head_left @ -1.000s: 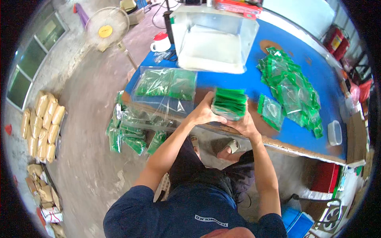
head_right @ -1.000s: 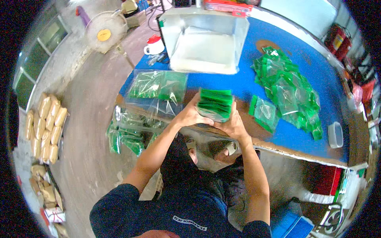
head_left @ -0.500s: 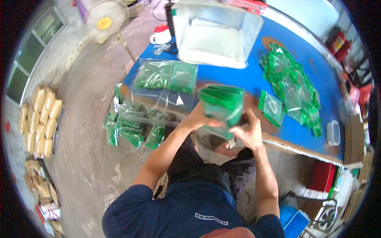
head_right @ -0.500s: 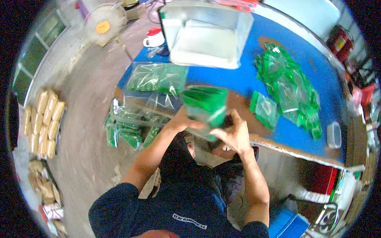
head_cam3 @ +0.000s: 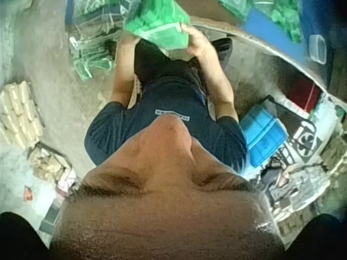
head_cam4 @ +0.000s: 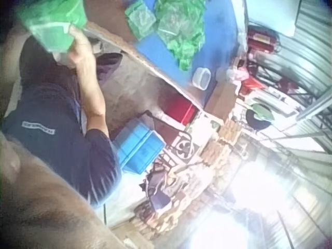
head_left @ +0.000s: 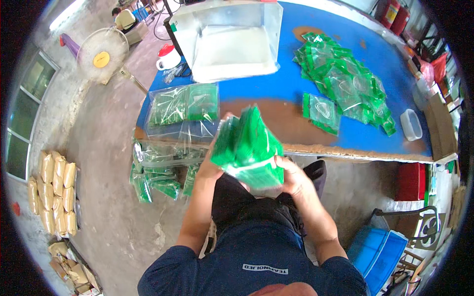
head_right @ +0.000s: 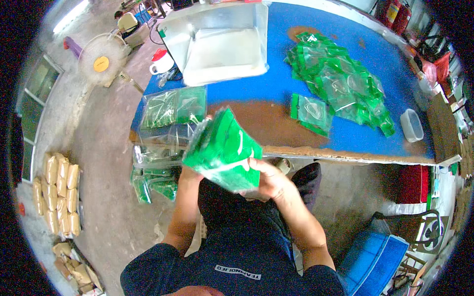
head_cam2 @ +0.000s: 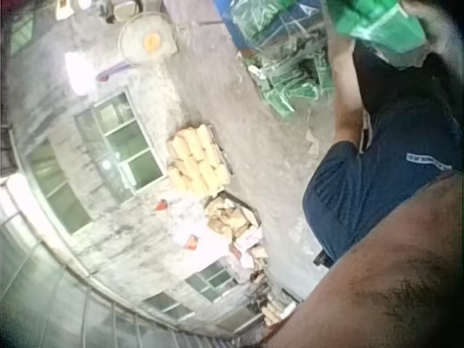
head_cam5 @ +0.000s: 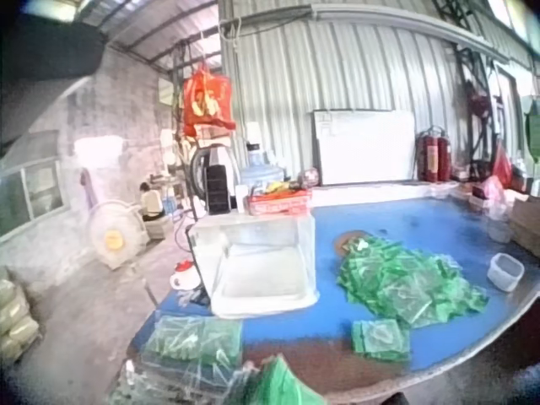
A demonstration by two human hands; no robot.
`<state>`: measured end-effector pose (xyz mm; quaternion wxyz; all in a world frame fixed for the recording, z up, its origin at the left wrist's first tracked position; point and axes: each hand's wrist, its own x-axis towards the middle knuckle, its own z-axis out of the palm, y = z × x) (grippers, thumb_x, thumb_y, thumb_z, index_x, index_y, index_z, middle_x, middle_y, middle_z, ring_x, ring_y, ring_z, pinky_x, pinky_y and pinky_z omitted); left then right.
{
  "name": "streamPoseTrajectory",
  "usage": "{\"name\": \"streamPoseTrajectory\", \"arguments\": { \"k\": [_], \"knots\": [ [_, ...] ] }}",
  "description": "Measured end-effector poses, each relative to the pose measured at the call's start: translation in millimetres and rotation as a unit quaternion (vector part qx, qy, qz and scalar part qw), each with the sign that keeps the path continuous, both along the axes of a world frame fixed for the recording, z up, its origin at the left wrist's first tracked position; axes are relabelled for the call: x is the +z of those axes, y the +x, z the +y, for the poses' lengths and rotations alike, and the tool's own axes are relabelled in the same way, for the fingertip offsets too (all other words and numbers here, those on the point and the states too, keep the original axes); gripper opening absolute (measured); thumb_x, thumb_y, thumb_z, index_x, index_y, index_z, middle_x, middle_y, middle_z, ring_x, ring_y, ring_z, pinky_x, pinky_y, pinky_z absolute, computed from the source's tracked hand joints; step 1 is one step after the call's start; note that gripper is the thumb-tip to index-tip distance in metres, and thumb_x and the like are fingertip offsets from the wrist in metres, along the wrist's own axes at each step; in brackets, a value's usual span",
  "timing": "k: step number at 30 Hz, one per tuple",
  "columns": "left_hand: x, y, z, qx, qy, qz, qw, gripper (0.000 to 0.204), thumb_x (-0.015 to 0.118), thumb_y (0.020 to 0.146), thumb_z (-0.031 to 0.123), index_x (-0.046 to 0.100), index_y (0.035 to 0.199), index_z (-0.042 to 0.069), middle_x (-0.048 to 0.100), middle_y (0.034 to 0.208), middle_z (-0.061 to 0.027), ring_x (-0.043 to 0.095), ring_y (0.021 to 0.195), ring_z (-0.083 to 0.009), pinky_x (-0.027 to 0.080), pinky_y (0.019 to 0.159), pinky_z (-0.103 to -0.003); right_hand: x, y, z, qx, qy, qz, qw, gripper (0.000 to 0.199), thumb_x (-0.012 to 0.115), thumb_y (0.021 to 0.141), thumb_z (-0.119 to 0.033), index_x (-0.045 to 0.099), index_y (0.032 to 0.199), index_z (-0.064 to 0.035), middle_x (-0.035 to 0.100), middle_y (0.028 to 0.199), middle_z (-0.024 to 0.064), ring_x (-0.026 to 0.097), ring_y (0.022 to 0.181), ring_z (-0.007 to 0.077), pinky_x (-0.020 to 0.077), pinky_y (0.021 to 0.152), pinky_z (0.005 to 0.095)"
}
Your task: Gathering loose green plastic bagged items into larger bundles and placing them into large transparent plastic bags.
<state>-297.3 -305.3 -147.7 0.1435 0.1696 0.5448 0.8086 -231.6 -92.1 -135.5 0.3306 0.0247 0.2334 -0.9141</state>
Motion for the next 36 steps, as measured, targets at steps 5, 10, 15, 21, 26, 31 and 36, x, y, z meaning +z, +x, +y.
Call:
{"name": "streamPoseTrajectory", "arguments": {
  "k": [5,10,15,21,26,31,36],
  "knots": [
    [3,40,-7,-0.004,0.218,-0.196,0.956,0.062,0.065,0.091,0.043,0.051,0.134,0.002,0.060,0.128,-0.0100,0.056,0.120,-0.0214,0.043,0.102,-0.041,26,-10,-6,-0.127,0.429,0.269,0.853,0.090,0.078,0.076,-0.017,0.021,0.144,-0.0042,0.045,0.132,0.0125,0.043,0.125,0.0229,0.0392,0.104,0.0387],
    [22,44,3,-0.045,0.216,-0.309,0.925,0.037,0.064,0.095,0.028,0.060,0.121,0.002,0.066,0.114,-0.0071,0.065,0.101,-0.0172,0.052,0.090,-0.035,12,1,-12,-0.178,0.444,0.297,0.826,0.091,0.081,0.073,-0.008,0.019,0.139,-0.0059,0.049,0.124,0.0146,0.051,0.116,0.0254,0.0443,0.100,0.0391],
    [18,56,-4,0.067,0.043,-0.167,0.983,0.042,0.060,0.097,0.033,0.056,0.123,0.000,0.064,0.106,-0.0037,0.061,0.096,-0.0146,0.048,0.089,-0.032,30,11,-8,-0.159,0.484,0.315,0.801,0.088,0.085,0.068,-0.007,0.029,0.136,-0.0069,0.049,0.123,0.0143,0.052,0.116,0.0252,0.0457,0.099,0.0380],
    [-1,72,-2,0.345,-0.158,0.050,0.924,0.038,0.059,0.097,0.039,0.057,0.090,0.003,0.057,0.079,0.0005,0.048,0.075,-0.0088,0.042,0.068,-0.028,31,17,-31,-0.100,0.523,0.387,0.753,0.094,0.087,0.061,-0.006,0.029,0.135,-0.0071,0.052,0.120,0.0130,0.053,0.114,0.0241,0.0447,0.098,0.0369],
    [-9,62,-51,0.409,-0.156,0.064,0.897,0.030,0.057,0.095,0.031,0.057,0.104,0.003,0.055,0.081,-0.0028,0.050,0.075,-0.0113,0.044,0.070,-0.029,25,-1,-36,-0.084,0.432,0.356,0.824,0.098,0.085,0.060,-0.003,0.026,0.139,-0.0092,0.050,0.123,0.0095,0.052,0.115,0.0226,0.0444,0.100,0.0367],
    [8,17,-155,0.360,-0.590,0.402,0.600,0.066,0.078,0.069,0.010,0.049,0.128,0.006,0.050,0.123,-0.0185,0.047,0.118,-0.0352,0.038,0.101,-0.047,34,-46,-22,-0.393,0.556,0.404,0.611,0.095,0.086,0.067,-0.013,0.028,0.142,-0.0041,0.041,0.134,0.0163,0.045,0.124,0.0266,0.0392,0.105,0.0400],
    [-8,1,-185,0.315,-0.660,0.433,0.526,0.050,0.074,0.074,0.008,0.060,0.121,0.014,0.053,0.122,-0.0145,0.049,0.116,-0.0345,0.039,0.098,-0.048,-11,-83,-2,-0.411,0.664,0.433,0.450,0.085,0.087,0.067,-0.022,0.039,0.135,-0.0086,0.056,0.117,0.0198,0.063,0.096,0.0401,0.0551,0.080,0.0444]
  ]
}}
